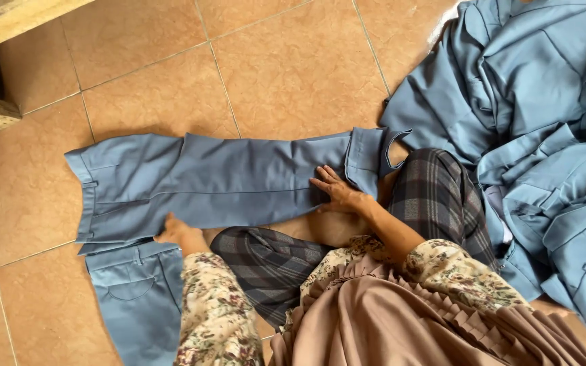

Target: Folding blue uniform pants and stacking them neatly on the floor.

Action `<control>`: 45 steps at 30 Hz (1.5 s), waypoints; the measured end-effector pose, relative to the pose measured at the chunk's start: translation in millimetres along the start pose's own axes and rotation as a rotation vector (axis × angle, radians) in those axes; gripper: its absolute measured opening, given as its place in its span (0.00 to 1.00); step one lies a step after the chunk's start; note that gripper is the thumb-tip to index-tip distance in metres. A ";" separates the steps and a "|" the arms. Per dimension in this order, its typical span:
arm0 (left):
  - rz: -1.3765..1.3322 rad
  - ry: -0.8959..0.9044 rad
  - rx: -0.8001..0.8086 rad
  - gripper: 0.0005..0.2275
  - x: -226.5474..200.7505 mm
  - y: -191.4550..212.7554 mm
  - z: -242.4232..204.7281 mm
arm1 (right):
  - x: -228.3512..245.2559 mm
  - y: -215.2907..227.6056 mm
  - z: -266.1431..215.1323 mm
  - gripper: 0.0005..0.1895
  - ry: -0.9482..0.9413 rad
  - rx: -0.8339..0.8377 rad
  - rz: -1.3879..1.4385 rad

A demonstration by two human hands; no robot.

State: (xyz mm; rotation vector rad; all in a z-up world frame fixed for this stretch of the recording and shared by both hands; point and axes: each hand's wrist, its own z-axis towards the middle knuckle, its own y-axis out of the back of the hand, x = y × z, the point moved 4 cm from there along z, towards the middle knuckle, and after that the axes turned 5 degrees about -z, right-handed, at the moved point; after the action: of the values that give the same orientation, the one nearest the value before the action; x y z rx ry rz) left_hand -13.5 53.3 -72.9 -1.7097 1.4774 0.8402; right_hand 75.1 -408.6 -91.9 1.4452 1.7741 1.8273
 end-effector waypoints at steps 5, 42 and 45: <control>0.938 -0.828 0.245 0.25 15.7 -26.8 -129.0 | 11.3 100.0 -27.4 0.19 -0.138 -0.414 0.198; 0.652 -1.357 0.914 0.12 54.6 -43.2 -283.5 | -82.4 116.2 -104.2 0.16 -0.724 -1.121 1.545; 0.921 -1.275 1.123 0.08 134.4 -24.1 -232.9 | -95.2 85.9 -118.2 0.33 -0.922 -0.895 1.415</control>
State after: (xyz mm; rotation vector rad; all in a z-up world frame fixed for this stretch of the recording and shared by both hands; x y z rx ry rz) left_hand 33.4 -212.2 -59.3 0.4345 1.2165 0.9142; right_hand 74.6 -575.1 -39.9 2.4992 -0.6702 1.3492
